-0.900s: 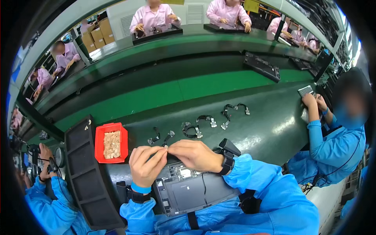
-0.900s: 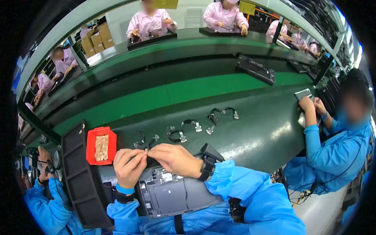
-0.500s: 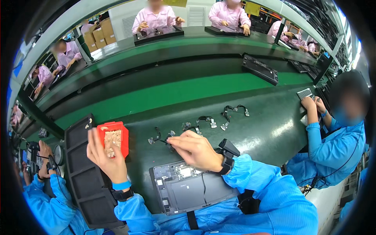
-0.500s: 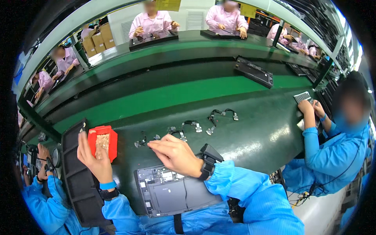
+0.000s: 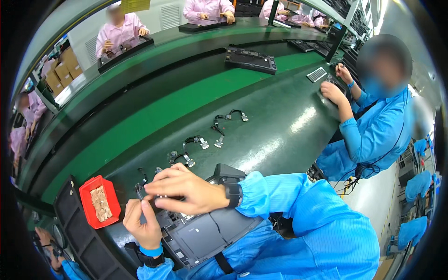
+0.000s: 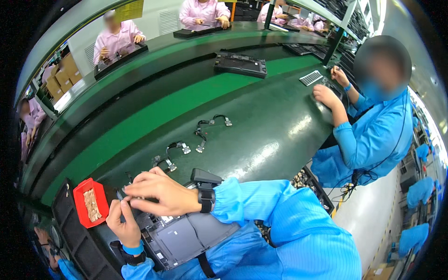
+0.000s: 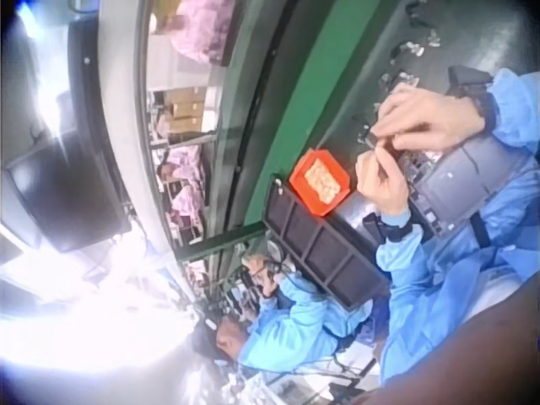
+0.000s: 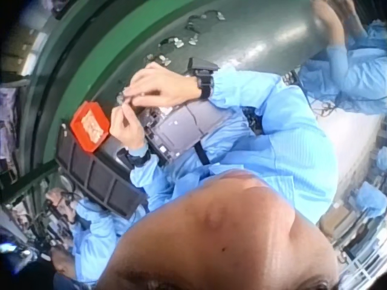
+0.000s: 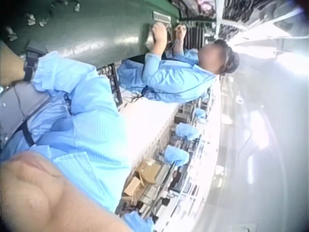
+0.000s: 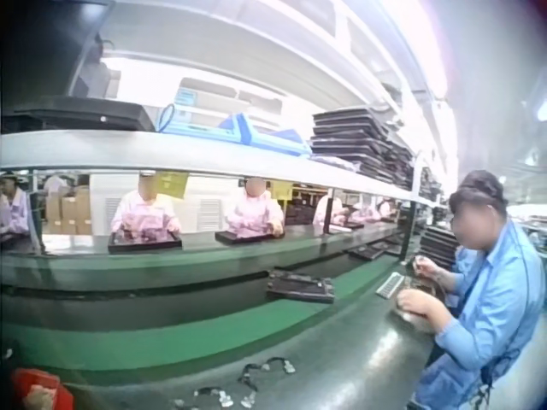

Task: Assembling internal components and flexible cables into tablet casings on a factory production line.

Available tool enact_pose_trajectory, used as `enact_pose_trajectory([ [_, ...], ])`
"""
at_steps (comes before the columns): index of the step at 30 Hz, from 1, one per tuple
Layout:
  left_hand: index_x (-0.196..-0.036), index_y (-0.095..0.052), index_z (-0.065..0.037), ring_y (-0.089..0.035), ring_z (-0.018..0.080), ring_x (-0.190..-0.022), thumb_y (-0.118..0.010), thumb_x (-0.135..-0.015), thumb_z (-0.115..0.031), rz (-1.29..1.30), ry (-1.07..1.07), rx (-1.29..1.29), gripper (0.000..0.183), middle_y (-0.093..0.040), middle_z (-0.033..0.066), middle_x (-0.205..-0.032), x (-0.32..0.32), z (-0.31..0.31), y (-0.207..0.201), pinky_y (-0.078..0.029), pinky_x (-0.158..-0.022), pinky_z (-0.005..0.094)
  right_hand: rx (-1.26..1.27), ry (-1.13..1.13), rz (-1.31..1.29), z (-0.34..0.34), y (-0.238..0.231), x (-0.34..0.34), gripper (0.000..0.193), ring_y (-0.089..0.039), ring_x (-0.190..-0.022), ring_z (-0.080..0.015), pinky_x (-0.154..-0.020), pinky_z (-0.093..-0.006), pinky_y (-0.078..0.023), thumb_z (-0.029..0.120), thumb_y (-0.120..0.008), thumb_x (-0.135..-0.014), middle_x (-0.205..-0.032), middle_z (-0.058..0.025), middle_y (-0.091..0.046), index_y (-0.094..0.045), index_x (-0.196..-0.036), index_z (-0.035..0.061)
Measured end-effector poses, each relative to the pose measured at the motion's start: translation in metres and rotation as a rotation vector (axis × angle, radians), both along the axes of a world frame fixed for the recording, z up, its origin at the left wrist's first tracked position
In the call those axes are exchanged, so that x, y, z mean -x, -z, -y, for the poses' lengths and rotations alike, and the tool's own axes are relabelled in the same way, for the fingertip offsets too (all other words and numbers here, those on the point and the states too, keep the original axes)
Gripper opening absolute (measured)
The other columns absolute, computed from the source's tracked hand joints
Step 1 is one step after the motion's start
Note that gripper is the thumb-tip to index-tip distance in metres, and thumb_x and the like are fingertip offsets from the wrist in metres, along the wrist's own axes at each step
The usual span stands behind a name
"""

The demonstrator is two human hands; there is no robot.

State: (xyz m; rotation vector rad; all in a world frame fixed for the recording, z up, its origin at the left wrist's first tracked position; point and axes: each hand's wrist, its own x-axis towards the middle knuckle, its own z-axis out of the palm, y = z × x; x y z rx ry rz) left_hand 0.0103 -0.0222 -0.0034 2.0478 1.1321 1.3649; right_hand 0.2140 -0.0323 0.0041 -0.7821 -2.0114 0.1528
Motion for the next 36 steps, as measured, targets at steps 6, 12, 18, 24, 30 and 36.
enact_pose_trajectory([
  [6,-0.085,-0.07,0.004,-0.057,0.029,-0.07,-0.064,-0.094,-0.007,-0.097,0.199,-0.15,0.015,-0.065,0.0143,-0.079,-0.008,0.006,-0.008,-0.04,-0.064,0.0375,0.666,-0.339,-0.566,0.005,-0.006,0.005,0.027,-0.07,-0.099,-0.02,-0.09,-0.0343,-0.053,0.018,-0.077,-0.093,-0.102,-0.0126,-0.076,-0.077,-0.115,0.0009],
  [12,-0.115,-0.072,-0.001,-0.065,0.0305,-0.104,-0.071,-0.091,-0.017,-0.415,0.08,0.013,0.029,-0.072,0.0129,-0.108,0.015,0.028,-0.022,-0.043,-0.093,0.0407,0.693,-0.413,-0.73,0.013,-0.029,-0.006,0.025,-0.069,-0.091,-0.014,-0.083,-0.0289,-0.055,0.001,-0.067,-0.098,-0.093,-0.0097,-0.075,-0.074,-0.121,-0.0023],
  [18,-0.111,-0.071,-0.002,-0.065,0.0339,-0.106,-0.074,-0.09,-0.019,-0.389,-0.007,0.186,0.028,-0.071,0.0152,-0.112,0.038,0.062,-0.002,-0.046,-0.094,0.0399,0.962,-0.048,-0.539,0.097,-0.061,-0.046,0.029,-0.069,-0.085,-0.0119,-0.08,-0.029,-0.055,0.003,-0.067,-0.098,-0.086,-0.0076,-0.076,-0.069,-0.126,-0.0041],
  [24,-0.098,-0.073,-0.007,-0.063,0.0272,-0.084,-0.078,-0.084,-0.014,-0.488,0.099,0.419,0.016,-0.064,0.007,-0.085,0.03,0.079,-0.031,-0.045,-0.082,0.0361,1.034,0.467,-0.62,0.159,-0.024,-0.051,0.014,-0.068,-0.076,-0.01,-0.076,-0.0231,-0.051,0.001,-0.069,-0.096,-0.082,-0.0073,-0.074,-0.07,-0.109,-0.0064],
  [30,-0.108,-0.076,-0.016,-0.062,0.0249,-0.108,-0.075,-0.076,-0.002,-0.51,0.309,0.037,0.035,-0.065,0.0043,-0.113,0.002,0.083,-0.02,-0.044,-0.092,0.0391,0.916,0.598,-0.432,0.148,-0.018,-0.024,0.016,-0.069,-0.074,-0.009,-0.072,-0.0219,-0.049,0.004,-0.073,-0.095,-0.079,-0.0068,-0.074,-0.071,-0.109,-0.0035],
  [36,-0.121,-0.073,-0.016,-0.06,0.0218,-0.111,-0.069,-0.077,0.0,-0.565,0.406,-0.13,0.047,-0.064,0.0041,-0.118,-0.04,0.081,-0.014,-0.043,-0.09,0.038,0.867,0.74,-0.459,0.142,-0.019,-0.045,0.015,-0.067,-0.068,-0.0073,-0.067,-0.0196,-0.048,0.005,-0.072,-0.095,-0.073,-0.0052,-0.073,-0.071,-0.107,-0.0051],
])
